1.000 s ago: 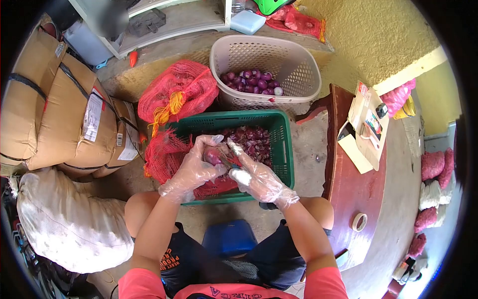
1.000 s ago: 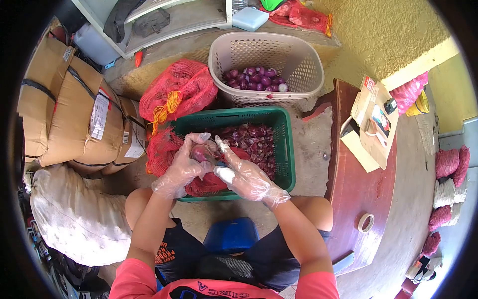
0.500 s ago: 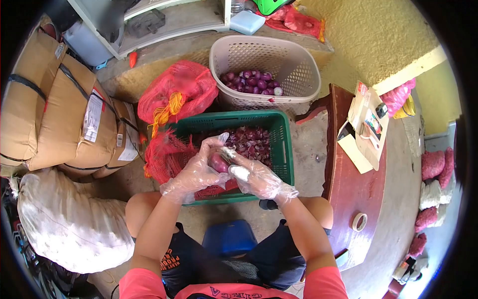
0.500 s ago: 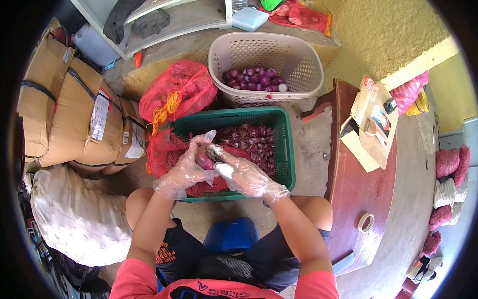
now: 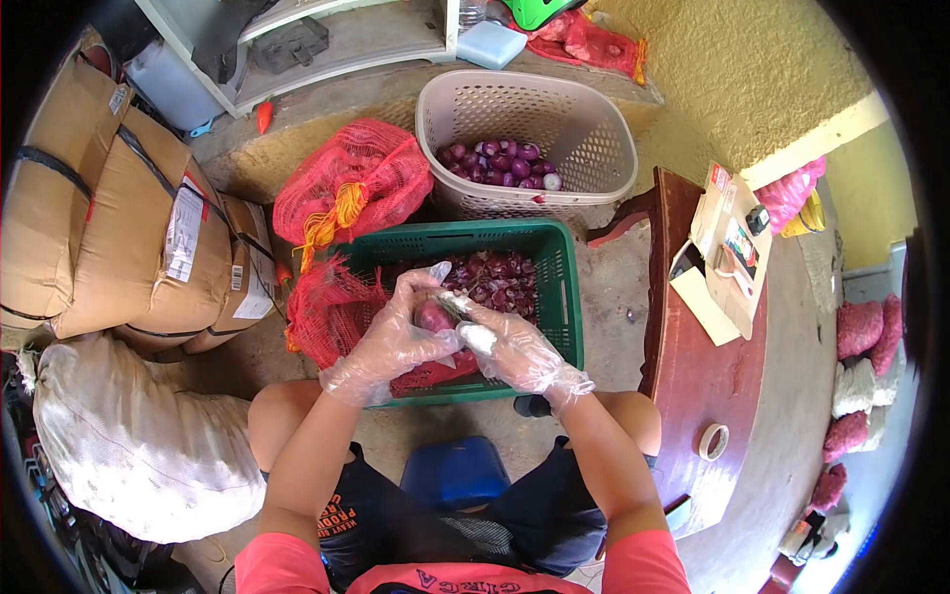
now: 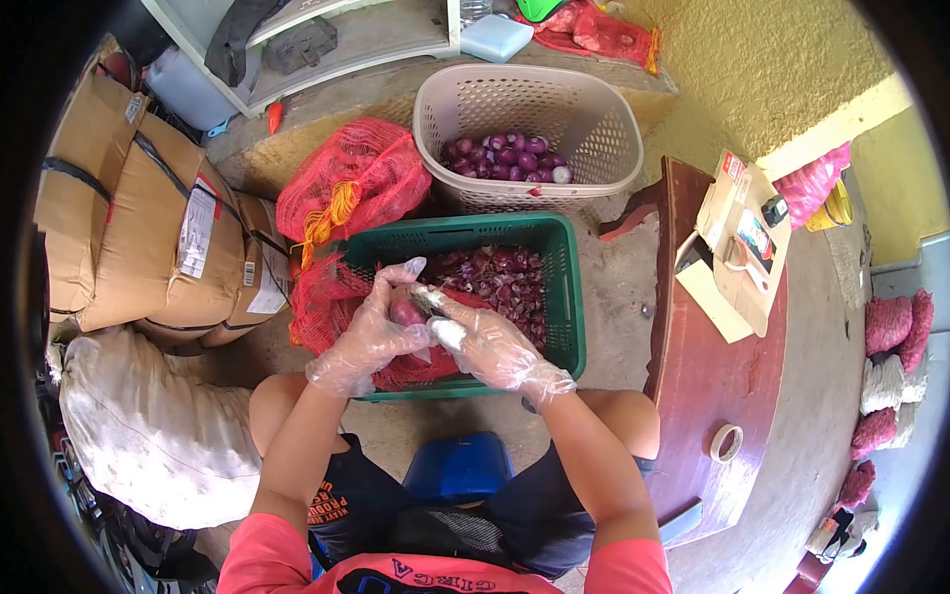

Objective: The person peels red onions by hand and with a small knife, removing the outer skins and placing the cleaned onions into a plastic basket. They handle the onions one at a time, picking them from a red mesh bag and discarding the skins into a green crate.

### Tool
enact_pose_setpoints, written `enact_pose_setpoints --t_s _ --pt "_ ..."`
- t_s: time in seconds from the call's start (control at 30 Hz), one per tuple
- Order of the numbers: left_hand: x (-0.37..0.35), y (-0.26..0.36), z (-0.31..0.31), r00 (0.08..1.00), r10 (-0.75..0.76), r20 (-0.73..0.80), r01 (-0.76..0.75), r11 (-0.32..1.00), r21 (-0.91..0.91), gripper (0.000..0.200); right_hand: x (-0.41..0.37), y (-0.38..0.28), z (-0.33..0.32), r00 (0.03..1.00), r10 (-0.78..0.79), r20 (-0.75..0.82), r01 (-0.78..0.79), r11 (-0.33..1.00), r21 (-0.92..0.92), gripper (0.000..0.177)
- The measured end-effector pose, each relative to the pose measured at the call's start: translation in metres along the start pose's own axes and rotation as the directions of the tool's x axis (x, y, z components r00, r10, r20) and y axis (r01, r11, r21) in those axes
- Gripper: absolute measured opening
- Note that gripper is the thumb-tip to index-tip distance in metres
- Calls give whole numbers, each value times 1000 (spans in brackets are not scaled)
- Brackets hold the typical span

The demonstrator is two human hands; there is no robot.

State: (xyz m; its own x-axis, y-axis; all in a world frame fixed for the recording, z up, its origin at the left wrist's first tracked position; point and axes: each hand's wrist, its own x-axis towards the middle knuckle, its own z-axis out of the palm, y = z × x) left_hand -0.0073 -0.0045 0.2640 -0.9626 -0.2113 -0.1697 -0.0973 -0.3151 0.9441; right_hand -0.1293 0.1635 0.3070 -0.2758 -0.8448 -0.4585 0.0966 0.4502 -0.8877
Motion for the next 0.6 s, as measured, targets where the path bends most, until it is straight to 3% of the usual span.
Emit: enact_pose_setpoints --t_s 0.1,0.2,0.4,0.6 --pt "-1 9 3 988 -152 -20 147 977 -153 67 0 2 -1 1000 -1 -29 2 999 40 55" --pt "1 5 4 996 -78 -46 69 983 -169 61 -2 1 -1 999 -43 -33 46 992 115 55" --pt "1 14 9 995 -89 -50 76 972 -222 53 0 4 -2 1000 -16 -14 18 982 188 61" --pt "7 5 8 998 58 -1 -57 973 -225 51 -2 4 1 1000 -22 10 21 992 128 68"
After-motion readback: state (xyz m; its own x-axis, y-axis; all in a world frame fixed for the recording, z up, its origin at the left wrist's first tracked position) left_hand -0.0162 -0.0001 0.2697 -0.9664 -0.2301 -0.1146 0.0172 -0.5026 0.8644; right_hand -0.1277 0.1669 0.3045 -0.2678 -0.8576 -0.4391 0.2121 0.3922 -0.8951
